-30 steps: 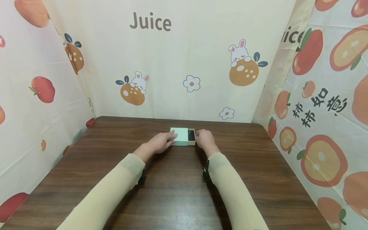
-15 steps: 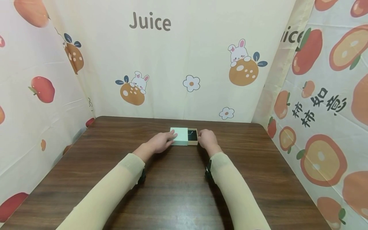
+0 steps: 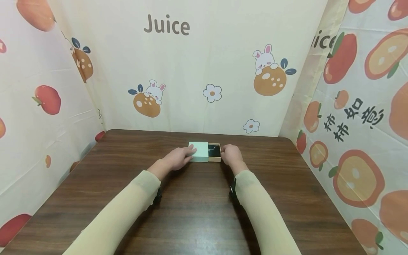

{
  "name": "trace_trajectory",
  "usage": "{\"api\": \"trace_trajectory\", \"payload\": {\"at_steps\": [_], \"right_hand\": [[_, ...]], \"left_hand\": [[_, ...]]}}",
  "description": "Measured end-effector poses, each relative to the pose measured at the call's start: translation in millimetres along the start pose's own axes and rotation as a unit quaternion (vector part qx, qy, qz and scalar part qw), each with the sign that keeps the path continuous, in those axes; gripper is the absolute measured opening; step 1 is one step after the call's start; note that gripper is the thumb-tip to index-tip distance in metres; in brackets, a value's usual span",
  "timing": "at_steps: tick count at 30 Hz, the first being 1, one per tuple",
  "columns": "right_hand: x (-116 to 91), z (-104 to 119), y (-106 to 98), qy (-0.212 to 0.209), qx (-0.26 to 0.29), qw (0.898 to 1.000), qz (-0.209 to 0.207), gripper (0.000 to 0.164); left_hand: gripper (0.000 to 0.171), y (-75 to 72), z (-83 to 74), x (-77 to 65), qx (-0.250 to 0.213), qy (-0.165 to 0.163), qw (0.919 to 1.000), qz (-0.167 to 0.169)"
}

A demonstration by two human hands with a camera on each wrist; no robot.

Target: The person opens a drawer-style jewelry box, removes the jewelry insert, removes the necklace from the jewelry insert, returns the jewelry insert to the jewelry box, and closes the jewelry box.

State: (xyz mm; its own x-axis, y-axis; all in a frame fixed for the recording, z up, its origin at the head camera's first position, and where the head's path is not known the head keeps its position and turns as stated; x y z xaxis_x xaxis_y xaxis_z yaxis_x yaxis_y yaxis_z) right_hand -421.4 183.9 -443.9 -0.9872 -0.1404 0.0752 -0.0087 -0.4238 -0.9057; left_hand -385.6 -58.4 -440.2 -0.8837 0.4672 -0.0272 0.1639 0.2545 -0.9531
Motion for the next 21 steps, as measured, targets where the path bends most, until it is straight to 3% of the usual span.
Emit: {"api": "trace_trajectory", "payload": {"at_steps": [21], "right_hand": [[-0.3,-8.5,-3.7,0.011,-0.004,1.0,0.009,0.024]], "left_hand": [[0.054,1.4,1.6,0.9,-0.001,-0.004,1.0,0.004]]}}
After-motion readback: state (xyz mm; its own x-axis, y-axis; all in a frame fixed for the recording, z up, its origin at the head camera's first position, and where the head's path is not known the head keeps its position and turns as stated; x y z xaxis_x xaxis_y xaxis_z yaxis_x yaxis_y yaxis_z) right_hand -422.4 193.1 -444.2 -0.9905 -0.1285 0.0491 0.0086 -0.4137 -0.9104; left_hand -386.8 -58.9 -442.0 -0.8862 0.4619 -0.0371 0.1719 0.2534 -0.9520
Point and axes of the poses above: each hand's wrist, its own x-axis towards the middle knuckle, its own y-axis out of the palm, z = x × y, the point moved 5 cm from there along x, towards the middle knuckle, and after that the axes turned 6 degrees about x, right-handed, at the moved point
